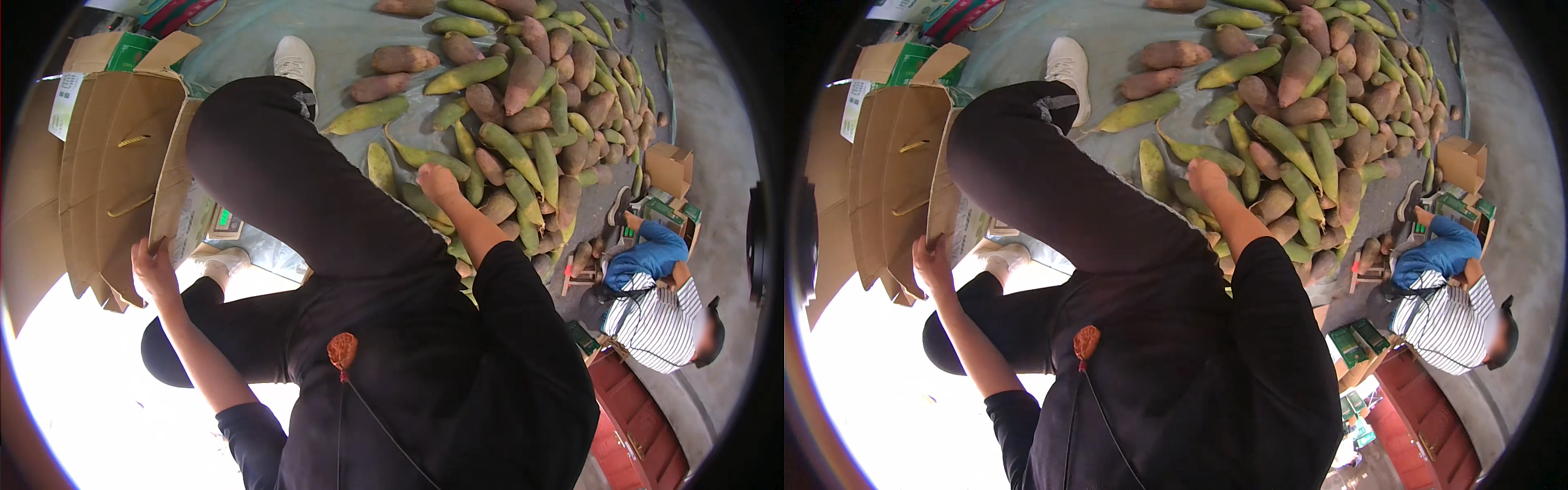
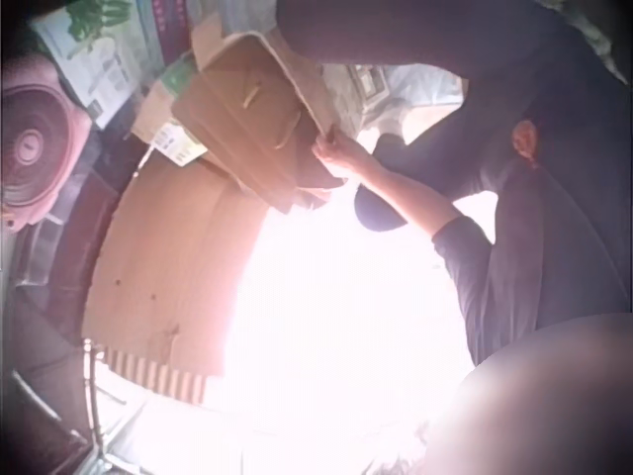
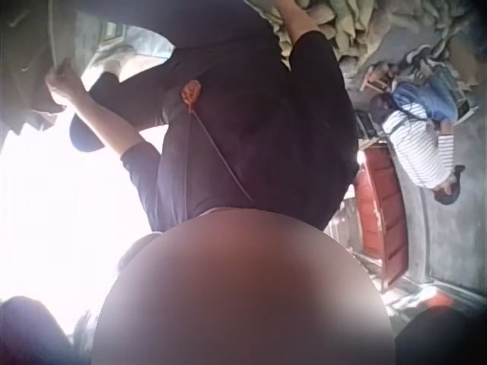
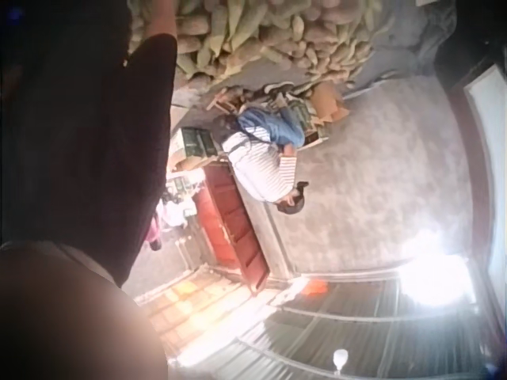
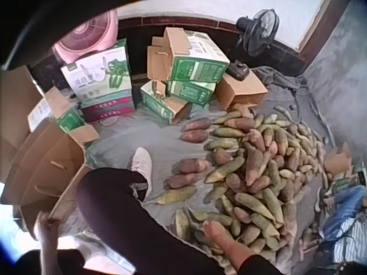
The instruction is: The person is sorting produce from a large pile on the floor and placing it into cardboard boxes on a scale.
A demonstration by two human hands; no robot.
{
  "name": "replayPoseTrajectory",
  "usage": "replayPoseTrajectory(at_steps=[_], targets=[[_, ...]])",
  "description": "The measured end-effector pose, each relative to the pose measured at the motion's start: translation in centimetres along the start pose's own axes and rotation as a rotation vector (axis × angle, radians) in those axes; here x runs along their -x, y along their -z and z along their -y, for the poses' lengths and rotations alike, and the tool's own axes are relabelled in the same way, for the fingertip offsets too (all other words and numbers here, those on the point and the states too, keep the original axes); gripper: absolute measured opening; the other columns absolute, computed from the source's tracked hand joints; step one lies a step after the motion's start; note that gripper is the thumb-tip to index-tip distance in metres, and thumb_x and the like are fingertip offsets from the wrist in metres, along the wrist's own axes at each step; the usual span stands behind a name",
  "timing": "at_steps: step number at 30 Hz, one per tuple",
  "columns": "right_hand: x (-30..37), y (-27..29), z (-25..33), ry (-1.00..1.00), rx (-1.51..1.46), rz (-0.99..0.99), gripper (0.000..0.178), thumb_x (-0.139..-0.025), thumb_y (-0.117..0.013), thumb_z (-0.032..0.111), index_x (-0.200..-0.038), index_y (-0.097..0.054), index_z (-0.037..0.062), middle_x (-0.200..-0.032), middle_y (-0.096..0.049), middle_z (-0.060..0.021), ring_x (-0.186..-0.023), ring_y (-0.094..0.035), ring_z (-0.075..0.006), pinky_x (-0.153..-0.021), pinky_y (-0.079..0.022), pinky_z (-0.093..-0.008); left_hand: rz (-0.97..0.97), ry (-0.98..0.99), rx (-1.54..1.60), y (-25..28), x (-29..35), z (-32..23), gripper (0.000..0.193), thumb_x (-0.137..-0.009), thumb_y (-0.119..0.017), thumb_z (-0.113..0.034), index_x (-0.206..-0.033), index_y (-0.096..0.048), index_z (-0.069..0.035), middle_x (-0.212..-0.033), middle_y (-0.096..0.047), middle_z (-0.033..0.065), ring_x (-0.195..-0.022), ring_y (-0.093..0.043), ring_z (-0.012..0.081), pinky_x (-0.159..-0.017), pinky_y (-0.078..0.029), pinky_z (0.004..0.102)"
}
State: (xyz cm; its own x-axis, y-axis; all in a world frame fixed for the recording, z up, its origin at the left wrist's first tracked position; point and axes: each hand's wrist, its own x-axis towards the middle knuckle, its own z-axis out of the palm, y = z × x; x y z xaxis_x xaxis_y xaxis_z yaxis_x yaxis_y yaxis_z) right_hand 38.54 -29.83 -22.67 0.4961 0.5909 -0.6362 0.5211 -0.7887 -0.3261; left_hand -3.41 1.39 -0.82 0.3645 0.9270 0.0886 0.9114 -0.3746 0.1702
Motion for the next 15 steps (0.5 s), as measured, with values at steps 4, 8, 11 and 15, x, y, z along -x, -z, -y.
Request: replayPoseTrajectory(at_steps=[4, 8, 11, 15], targets=[[-1.9, 1.3, 2.6, 0.124, 0.167, -0.21, 0.028, -0.077, -0.066, 0.025, -0.101, -0.061, 0.0096, -0.099, -0.063, -0.0124, -0.101, -0.056, -0.033, -0.083, -0.047, -0.0412, -0.064, -0.04, -0.007, -0.2, -0.5, -1.1, 0.017, -0.072, -0.068, -0.009, -0.083, -0.059, -0.001, -0.079, -0.055, 0.0128, -0.074, -0.057, 0.0312, -0.062, -0.044, 0.0394], [-4.1, 1.6, 5.0, 0.049, 0.358, -0.032, 0.041, -0.076, -0.067, 0.023, -0.113, -0.054, 0.0114, -0.116, -0.056, -0.008, -0.114, -0.049, -0.0286, -0.089, -0.042, -0.047, -0.006, 0.051, 0.079, 0.1, -0.2, -2.1, 0.013, -0.07, -0.067, -0.007, -0.079, -0.058, -0.002, -0.073, -0.051, 0.0129, -0.067, -0.053, 0.0302, -0.06, -0.042, 0.0389], [-5.3, -0.4, 3.6, 0.053, 0.511, 0.019, 0.026, -0.086, -0.052, 0.02, -0.11, -0.055, 0.0114, -0.115, -0.056, -0.0055, -0.111, -0.051, -0.0255, -0.087, -0.041, -0.0502, -0.04, 0.114, 0.215, -0.3, 0.0, -2.4, 0.013, -0.07, -0.066, -0.006, -0.081, -0.059, -0.003, -0.075, -0.051, 0.0129, -0.071, -0.054, 0.0301, -0.06, -0.041, 0.0395], [-4.7, -0.3, 4.3, 0.124, 0.653, 0.055, 0.025, -0.087, -0.048, 0.018, -0.109, -0.057, 0.0144, -0.117, -0.055, -0.0054, -0.11, -0.051, -0.0244, -0.087, -0.04, -0.05, 0.027, 0.123, -0.007, 1.2, -0.1, -3.2, 0.012, -0.068, -0.064, -0.009, -0.079, -0.06, -0.005, -0.077, -0.052, 0.0111, -0.077, -0.055, 0.0319, -0.066, -0.043, 0.0408]])
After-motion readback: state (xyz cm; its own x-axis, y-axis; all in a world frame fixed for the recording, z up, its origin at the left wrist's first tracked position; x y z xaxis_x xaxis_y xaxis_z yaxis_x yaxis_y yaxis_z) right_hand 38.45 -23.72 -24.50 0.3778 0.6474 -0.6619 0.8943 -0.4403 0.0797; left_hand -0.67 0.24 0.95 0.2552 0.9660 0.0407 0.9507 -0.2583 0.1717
